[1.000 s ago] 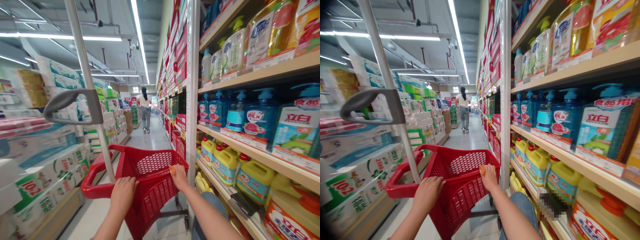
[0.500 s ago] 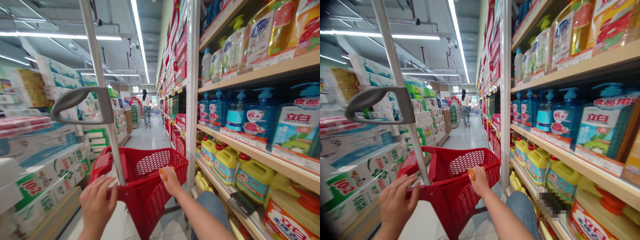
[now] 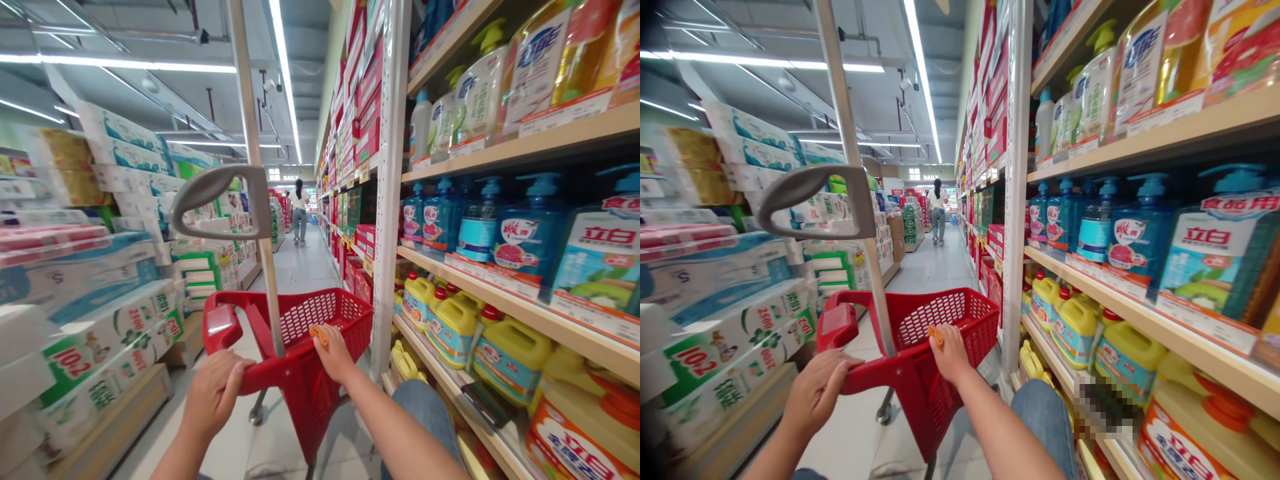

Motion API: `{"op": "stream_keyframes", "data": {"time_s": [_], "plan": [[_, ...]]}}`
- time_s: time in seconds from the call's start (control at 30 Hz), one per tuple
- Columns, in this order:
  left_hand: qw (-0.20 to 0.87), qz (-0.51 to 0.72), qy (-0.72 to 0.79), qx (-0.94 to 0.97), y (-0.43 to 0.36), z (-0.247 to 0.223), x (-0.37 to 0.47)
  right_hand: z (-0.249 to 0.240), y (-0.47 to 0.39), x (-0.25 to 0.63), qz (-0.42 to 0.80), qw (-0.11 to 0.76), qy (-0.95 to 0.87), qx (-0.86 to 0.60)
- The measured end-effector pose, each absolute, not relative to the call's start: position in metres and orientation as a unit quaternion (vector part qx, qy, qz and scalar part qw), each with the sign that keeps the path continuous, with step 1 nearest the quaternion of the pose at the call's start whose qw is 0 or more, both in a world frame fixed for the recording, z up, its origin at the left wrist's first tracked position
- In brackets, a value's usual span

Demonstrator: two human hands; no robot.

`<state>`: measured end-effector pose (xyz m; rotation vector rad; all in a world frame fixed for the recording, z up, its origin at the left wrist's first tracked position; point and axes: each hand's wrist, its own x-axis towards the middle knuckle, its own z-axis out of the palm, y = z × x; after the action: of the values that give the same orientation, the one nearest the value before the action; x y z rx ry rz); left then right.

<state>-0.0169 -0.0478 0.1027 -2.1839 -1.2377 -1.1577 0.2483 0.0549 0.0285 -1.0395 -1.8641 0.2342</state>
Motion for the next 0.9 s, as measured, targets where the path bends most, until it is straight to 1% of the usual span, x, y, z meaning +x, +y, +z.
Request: {"op": "stream_keyframes", "data": {"time_s": [0.07, 0.2, 0.27, 0.37, 0.47, 0.57, 0.63, 0.73, 0.83, 0.9], "plan": [[0.168, -0.426, -0.427, -0.780, -0.038, 0.100, -0.016, 0.033, 0.051, 0.249, 0.128, 0.481, -0.762, -0.415], [0.161, -0.448, -0.471, -0.743, -0.029, 0.099, 0.003, 0.038, 0.038, 0.245, 0.172, 0.510, -0.761, -0.362], [0.155, -0.441, -0.486, -0.738, -0.031, 0.101, 0.016, 0.039, 0.040, 0.247, 0.195, 0.525, -0.743, -0.367], [0.146, -0.403, -0.460, -0.777, -0.033, 0.106, 0.027, 0.041, 0.053, 0.256, 0.241, 0.544, -0.694, -0.405], [0.167, -0.385, -0.441, -0.793, -0.027, 0.108, 0.030, 0.043, 0.053, 0.260, 0.272, 0.564, -0.663, -0.410], [0.195, -0.406, -0.472, -0.758, -0.020, 0.107, 0.036, 0.043, 0.029, 0.252, 0.285, 0.575, -0.651, -0.404], [0.205, -0.421, -0.489, -0.736, -0.019, 0.105, 0.044, 0.043, 0.005, 0.245, 0.263, 0.585, -0.647, -0.412], [0.215, -0.421, -0.501, -0.725, -0.021, 0.104, 0.060, 0.052, -0.026, 0.237, 0.168, 0.573, -0.686, -0.415], [0.219, -0.411, -0.520, -0.716, -0.027, 0.104, 0.076, 0.074, -0.040, 0.236, 0.076, 0.525, -0.749, -0.396], [0.212, -0.397, -0.537, -0.713, -0.030, 0.104, 0.085, 0.094, -0.041, 0.236, 0.040, 0.485, -0.788, -0.379]]}}
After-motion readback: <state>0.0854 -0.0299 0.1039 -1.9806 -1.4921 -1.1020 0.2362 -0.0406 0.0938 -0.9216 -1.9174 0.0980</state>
